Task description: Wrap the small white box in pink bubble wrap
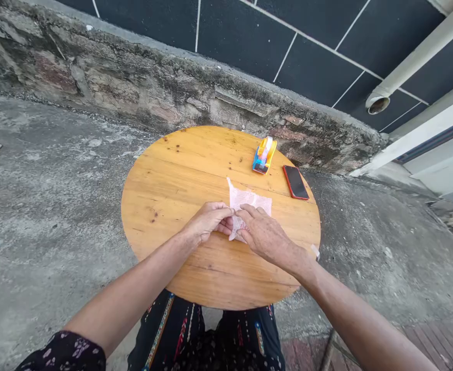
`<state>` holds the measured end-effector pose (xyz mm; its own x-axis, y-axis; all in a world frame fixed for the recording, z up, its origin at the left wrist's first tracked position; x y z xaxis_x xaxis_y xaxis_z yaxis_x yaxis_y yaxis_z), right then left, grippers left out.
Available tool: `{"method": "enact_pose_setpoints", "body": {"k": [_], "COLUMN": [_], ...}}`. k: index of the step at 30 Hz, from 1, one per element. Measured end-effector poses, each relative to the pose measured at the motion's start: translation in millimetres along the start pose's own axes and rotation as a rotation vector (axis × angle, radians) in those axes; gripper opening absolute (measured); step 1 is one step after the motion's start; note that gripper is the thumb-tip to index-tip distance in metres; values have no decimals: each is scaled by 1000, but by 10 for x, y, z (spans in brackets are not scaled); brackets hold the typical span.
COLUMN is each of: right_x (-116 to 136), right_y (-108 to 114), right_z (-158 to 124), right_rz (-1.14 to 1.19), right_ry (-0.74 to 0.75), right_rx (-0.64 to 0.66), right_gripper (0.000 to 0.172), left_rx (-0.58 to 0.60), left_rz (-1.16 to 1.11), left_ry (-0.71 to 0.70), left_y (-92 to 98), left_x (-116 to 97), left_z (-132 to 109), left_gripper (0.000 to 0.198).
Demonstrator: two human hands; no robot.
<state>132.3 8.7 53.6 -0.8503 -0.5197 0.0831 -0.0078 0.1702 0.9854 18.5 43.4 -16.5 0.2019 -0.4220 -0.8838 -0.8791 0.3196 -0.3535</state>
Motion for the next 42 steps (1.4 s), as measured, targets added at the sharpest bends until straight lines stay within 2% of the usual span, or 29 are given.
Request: {"method": "enact_pose_setpoints", "body": {"k": [4,9,16,24,26,31,34,37,42], "right_x": [-75,-205,-261,-253,-250,-303,-349,-363,-330], "right_y": [-26,-92,-145,-199,-201,-166,-146,-147,-167], "right_z": [-45,-157,-263,-264,-261,-292,-344,-398,-441], "right_rz": [127,283,363,438,440,470,479,478,449], "right_ry": [-27,9,78,146,171,211,203,189,170], "right_rx": [-101,-195,-234,-275,-284,-261,-259,-259,-264], "right_gripper": [44,47,57,58,56,52,53,50,49], "left_rx": [-26,-40,-27,-93,-78,49,36,-96,-249], "left_rz": [75,209,471,820,899,1043,1113,1259,1432], "left_ry": [-12,-16,-9,-126,-126,-157,-235,-357,-755], "left_y": [-39,-126,-290,-399,-386,-396,-446,-500,-578], "left_x": [-25,-105,-186,-218,-230,-209,-166,-106,22], "left_z": [-24,-40,-97,-105,-120,-197,-279,-374,-516], "left_gripper": [24,25,21,17,20,23,20,16,20]}}
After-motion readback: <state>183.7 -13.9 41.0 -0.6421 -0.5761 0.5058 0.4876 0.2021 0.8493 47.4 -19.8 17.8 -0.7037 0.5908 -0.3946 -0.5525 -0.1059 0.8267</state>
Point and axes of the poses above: each hand's wrist, its own z-axis towards the middle knuckle, its own y-axis out of the back of the hand, x = y × z, the point moved 5 cm from there along z, towards the middle knuckle, and after that the axes turned 4 degrees about x, right-handed, at the moved point
